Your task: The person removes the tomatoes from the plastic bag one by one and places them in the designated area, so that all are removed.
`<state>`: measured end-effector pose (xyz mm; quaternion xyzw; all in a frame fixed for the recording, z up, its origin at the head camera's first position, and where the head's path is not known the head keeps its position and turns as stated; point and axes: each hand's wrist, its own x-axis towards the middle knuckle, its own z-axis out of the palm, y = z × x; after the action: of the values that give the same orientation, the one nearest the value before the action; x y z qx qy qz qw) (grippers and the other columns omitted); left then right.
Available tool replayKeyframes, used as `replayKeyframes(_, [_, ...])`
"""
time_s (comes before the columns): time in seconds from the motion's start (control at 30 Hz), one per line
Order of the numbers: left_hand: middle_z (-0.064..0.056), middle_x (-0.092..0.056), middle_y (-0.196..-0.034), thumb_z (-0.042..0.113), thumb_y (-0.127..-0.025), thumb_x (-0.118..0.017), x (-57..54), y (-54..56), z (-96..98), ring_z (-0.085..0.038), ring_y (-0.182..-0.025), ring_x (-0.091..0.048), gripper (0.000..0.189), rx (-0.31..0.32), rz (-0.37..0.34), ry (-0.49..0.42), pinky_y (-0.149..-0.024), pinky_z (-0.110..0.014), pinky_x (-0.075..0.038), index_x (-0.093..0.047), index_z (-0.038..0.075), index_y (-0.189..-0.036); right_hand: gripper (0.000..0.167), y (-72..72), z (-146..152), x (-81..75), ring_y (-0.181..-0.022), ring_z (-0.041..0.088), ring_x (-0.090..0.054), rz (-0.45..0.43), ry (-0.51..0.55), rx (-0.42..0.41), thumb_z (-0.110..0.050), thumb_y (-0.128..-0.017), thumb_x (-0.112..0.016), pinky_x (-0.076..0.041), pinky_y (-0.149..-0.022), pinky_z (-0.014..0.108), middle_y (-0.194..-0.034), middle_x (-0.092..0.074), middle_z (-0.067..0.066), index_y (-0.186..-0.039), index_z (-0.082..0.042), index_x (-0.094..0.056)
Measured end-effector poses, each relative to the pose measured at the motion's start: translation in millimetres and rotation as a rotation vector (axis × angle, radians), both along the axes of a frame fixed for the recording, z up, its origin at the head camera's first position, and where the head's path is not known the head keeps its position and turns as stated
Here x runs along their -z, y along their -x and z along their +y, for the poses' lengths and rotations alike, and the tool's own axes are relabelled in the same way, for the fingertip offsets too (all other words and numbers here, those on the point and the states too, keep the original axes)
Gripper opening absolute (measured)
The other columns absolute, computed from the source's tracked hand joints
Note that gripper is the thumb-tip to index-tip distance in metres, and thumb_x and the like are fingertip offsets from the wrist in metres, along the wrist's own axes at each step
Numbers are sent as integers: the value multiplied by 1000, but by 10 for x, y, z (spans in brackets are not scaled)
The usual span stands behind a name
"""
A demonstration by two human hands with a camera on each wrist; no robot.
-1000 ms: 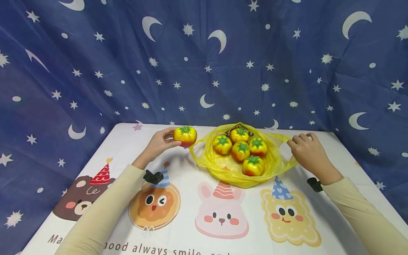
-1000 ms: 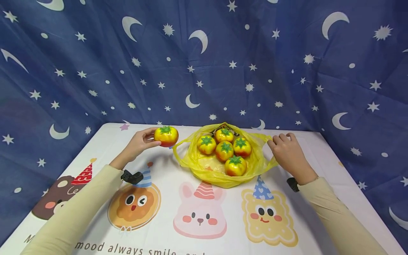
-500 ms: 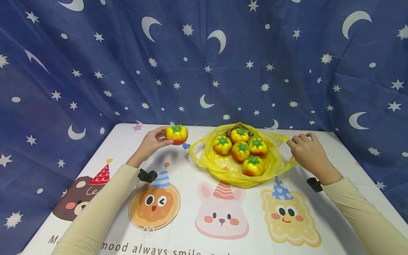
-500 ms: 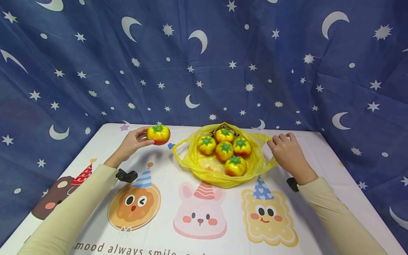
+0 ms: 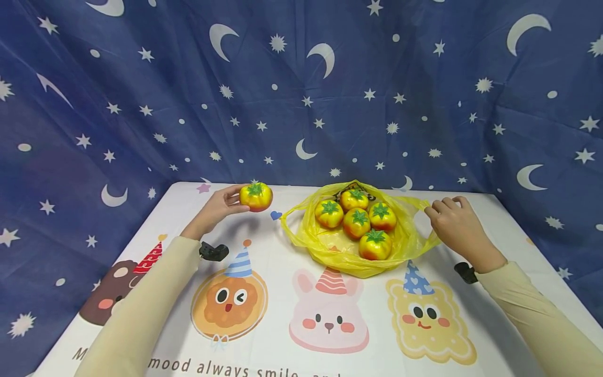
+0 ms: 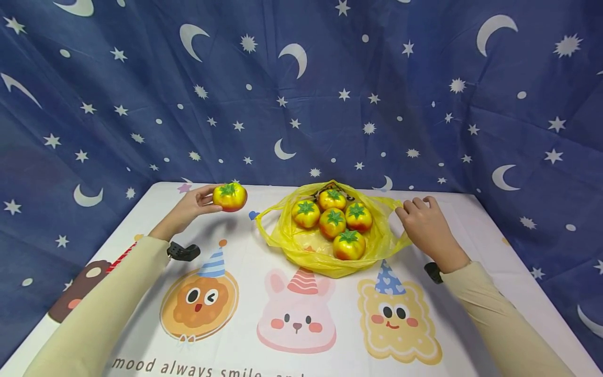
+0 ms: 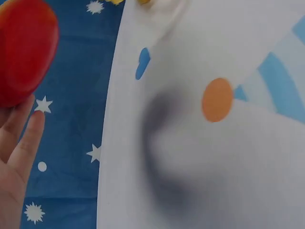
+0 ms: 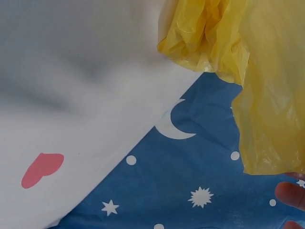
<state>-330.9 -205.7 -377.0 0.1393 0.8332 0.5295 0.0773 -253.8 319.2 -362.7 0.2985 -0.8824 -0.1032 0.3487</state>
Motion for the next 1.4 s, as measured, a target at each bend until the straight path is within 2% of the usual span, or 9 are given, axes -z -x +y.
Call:
replayKeyframes(0.17, [-16,-30,-152,10,-87,-66,-18,88,-35,-35,-140,-31,66,29,-62,-31,-111,-46,-32,-34,4,-144,22,-9,0,-8,-73,35,-59,-14,-1,10,5,-62,-75,-48,-74,53,-77,-64,19,-80,2,-63])
replayKeyframes(0.33, [-16,-28,-153,12,-88,-64,-38,167,-27,-35,-141,-28,66,18,-99,-38,-114,-47,-28,-32,5,-145,23,-10,-5,-11,-73,35,-60,-22,-5,15,4,-62,-75,-48,-74,53,-78,-64,19,-80,3,-62])
replayKeyframes(0.47, [-16,-28,-153,11,-89,-62,-31,237,-5,-34,-140,-29,65,-6,-128,-71,-114,-46,-29,-31,4,-146,21,-9,-4,-9,-73,35,-60,-17,-7,18,4,-63,-75,-48,-74,53,-77,-64,19,-80,2,-62])
replayKeyframes(0.73, [-14,-27,-153,4,-87,-63,107,393,32,-32,-140,-29,67,-38,-217,-137,-114,-44,-29,-30,5,-146,24,-3,-6,-8,-74,35,-60,-32,-6,22,4,-61,-76,-48,-75,54,-78,-64,19,-80,2,-63])
replayKeyframes(0.97, [-16,-23,-155,0,-87,-60,216,488,58,-32,-142,-26,71,-2,-267,-190,-115,-43,-27,-23,1,-148,23,5,-5,3,-72,35,-60,-15,-11,15,4,-62,-76,-49,-74,53,-77,-65,19,-81,3,-63])
replayKeyframes(1.2, [-16,-18,-156,0,-87,-61,261,567,141,-32,-143,-23,73,-48,-324,-186,-117,-43,-24,-22,2,-148,24,-5,-10,-2,-73,35,-60,-25,-13,24,4,-61,-76,-49,-74,53,-78,-65,19,-82,3,-63])
replayKeyframes(1.4, [-15,-17,-157,4,-87,-62,290,614,187,-32,-143,-21,74,-77,-326,-108,-117,-43,-23,-22,4,-149,24,-1,-4,-2,-73,35,-60,-27,-9,25,4,-61,-76,-49,-74,53,-78,-65,19,-82,3,-64])
